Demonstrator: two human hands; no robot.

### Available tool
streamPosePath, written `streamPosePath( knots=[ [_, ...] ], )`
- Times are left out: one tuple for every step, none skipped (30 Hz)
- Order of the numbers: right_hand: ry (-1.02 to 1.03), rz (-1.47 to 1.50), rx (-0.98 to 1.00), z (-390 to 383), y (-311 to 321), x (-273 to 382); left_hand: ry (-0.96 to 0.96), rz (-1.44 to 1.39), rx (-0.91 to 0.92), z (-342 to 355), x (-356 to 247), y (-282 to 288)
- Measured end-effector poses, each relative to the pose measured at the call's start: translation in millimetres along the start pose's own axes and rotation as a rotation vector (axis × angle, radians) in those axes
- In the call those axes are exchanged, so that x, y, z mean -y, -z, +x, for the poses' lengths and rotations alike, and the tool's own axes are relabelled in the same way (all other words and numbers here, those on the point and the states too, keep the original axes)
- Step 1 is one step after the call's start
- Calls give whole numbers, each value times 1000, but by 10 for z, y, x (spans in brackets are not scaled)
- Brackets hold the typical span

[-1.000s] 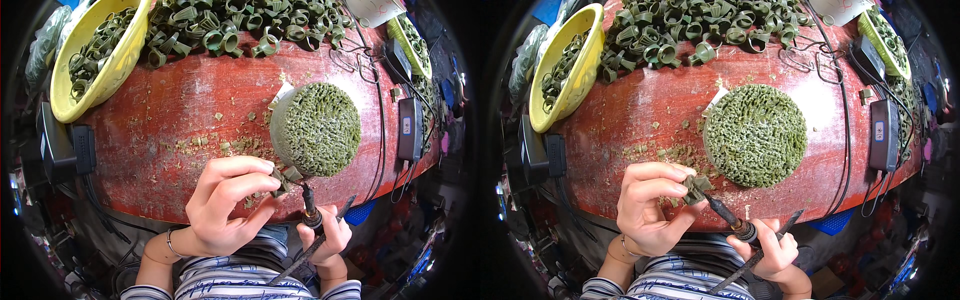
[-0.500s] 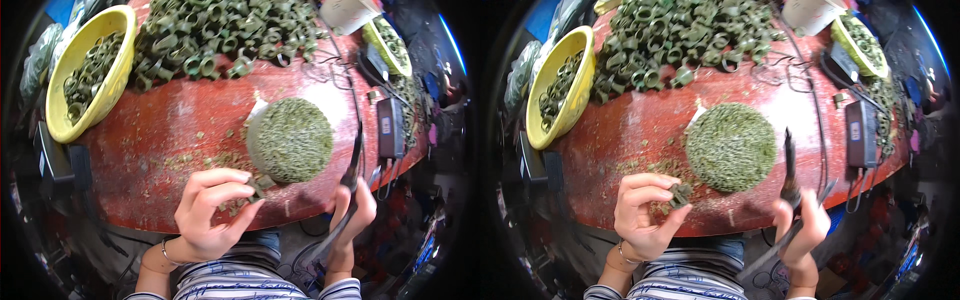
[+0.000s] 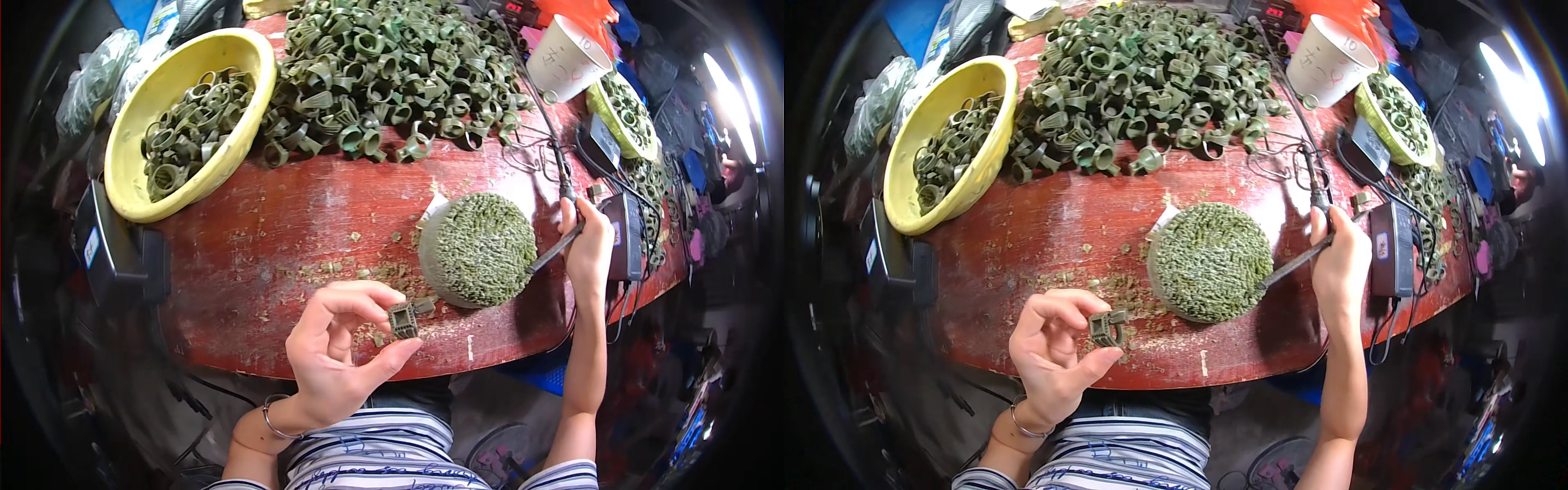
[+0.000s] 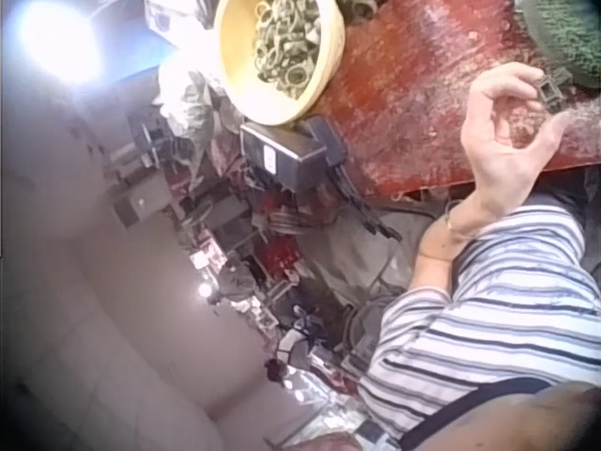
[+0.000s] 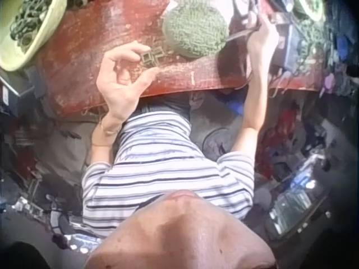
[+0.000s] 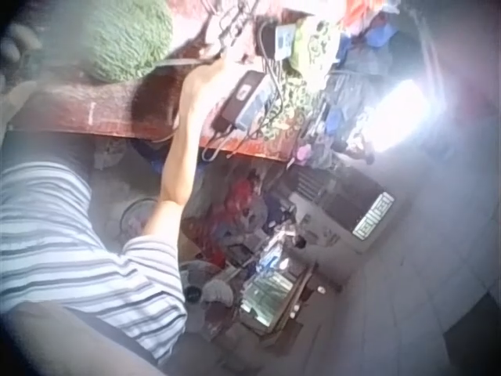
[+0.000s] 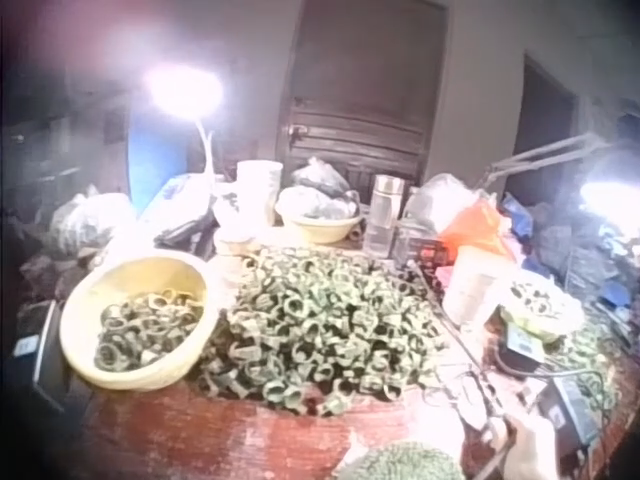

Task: Using a soldering tool to melt and fuse green plastic ring components at a workstation.

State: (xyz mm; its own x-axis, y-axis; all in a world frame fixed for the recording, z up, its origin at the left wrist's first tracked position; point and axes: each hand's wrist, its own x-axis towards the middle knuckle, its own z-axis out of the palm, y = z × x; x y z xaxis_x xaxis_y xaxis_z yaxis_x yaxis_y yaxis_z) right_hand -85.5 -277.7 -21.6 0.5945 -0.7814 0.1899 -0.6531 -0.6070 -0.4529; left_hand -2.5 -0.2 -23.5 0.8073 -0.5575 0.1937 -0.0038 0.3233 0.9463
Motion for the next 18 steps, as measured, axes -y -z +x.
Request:
streamPosePath(
  knots=[
    [35,-36,3,2,0,-24,63,-74,7,5,-3,27],
    [69,-72,4,16,7,-71,126,-150,15,12,-10,49],
    [75,-74,4,26,8,-109,157,-201,-3,23,-21,47],
    [88,-94,3,37,11,-141,154,-204,-5,25,-12,56],
    [101,-116,0,36,18,-148,198,-281,-8,27,5,66],
    [110,-113,1,19,35,-100,240,-353,-16,23,6,86],
    [136,-137,-36,-5,77,-36,234,-352,-22,17,-3,106],
    [161,-159,-75,-18,97,9,275,-387,-25,9,-13,125],
    [249,-123,-258,-22,84,39,320,-429,-18,13,-14,141],
    [249,-128,-311,-26,150,113,317,-433,-15,22,-15,159],
    [287,-14,-317,-18,175,250,371,-530,-22,34,-16,179],
    [326,104,-318,-7,148,408,425,-625,-32,34,-15,210],
    [305,241,-164,11,84,576,384,-648,-26,15,30,243],
    [282,378,-6,31,5,759,379,-645,-31,16,19,270],
    [267,334,113,36,-36,987,410,-676,-65,33,-5,284],
    [253,298,236,69,-92,1153,439,-700,-107,43,-17,286],
    [311,244,290,151,-183,1220,435,-697,-113,54,-32,292],
    [365,186,338,227,-283,1237,463,-721,-75,68,-55,288]
  ],
)
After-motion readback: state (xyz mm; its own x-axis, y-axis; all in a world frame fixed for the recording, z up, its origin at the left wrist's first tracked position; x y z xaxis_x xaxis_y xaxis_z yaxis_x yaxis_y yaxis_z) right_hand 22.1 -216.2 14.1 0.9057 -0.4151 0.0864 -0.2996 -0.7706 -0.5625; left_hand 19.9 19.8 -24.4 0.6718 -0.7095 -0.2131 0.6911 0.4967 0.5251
